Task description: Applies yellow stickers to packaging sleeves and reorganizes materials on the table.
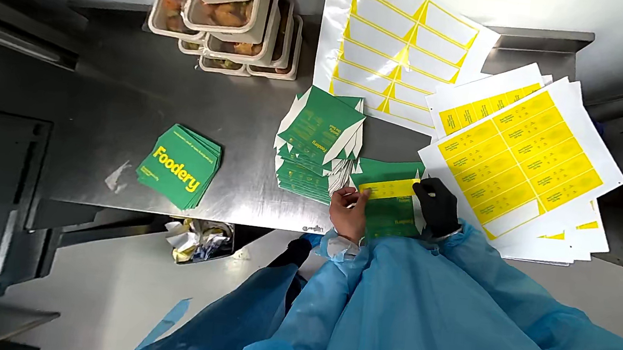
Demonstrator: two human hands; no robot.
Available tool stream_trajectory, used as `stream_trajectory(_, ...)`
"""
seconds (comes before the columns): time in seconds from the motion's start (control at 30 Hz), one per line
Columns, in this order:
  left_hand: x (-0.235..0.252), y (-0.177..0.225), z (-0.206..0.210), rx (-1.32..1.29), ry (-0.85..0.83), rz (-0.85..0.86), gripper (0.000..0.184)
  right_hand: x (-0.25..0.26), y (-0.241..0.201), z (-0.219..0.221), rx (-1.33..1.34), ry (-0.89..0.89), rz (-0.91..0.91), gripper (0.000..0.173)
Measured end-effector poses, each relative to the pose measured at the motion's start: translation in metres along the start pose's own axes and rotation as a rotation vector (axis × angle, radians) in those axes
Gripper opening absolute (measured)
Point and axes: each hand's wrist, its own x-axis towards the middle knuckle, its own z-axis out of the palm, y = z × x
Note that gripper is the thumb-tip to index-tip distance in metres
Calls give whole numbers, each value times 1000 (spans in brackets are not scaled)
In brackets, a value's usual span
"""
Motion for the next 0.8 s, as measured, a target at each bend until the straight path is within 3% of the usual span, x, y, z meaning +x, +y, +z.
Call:
stream_trajectory(0.2, 11, 9, 17, -1, 82, -71, 55, 27, -3, 8, -147, 19, 40, 26)
stream_trajectory(0.33, 21, 8, 28, -28, 190, -102, 54, 36, 3, 18, -210, 13, 1, 25)
stream_trajectory(0.8, 33, -6, 37, -11, 300, -137, 55, 43, 7, 25, -267, 3, 12, 25)
